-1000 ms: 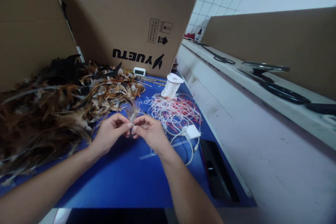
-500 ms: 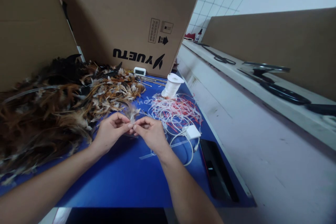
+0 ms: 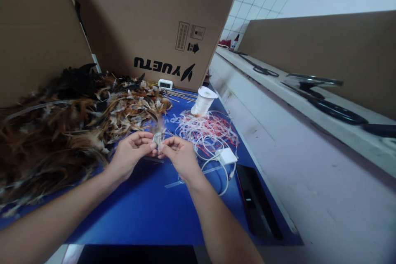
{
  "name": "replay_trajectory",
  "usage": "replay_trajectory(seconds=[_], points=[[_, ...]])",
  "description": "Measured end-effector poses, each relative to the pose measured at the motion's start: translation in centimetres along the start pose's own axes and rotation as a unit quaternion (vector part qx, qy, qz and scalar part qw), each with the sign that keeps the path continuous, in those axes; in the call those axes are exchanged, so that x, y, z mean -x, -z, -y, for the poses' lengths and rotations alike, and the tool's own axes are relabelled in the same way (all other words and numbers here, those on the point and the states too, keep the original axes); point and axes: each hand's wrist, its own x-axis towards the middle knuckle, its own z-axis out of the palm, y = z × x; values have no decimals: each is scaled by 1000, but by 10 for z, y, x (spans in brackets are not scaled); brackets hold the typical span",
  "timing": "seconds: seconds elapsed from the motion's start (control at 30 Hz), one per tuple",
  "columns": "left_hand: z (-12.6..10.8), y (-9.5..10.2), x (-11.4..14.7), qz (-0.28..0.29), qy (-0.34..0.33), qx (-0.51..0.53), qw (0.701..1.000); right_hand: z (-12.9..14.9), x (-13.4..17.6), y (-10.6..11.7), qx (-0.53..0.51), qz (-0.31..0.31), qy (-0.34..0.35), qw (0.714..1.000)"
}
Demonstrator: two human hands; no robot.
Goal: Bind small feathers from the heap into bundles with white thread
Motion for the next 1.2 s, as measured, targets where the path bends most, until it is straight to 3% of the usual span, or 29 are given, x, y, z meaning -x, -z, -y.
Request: replay_trajectory(seconds=[0.27,0.53,0.77,1.2], points=[[-2,0,2,-9,-30,-35,999,4,0,1,-42,-14,-26,999],[-2,2,7,47,-141,-111,983,6,2,1,-51,2,-57,997],[2,1,5,82,-112,-85,987,6,3,-1,-52,10,-71,996],[2,1,3,78,-89,-94,988,-8,0,-2,33,40,-4,999]])
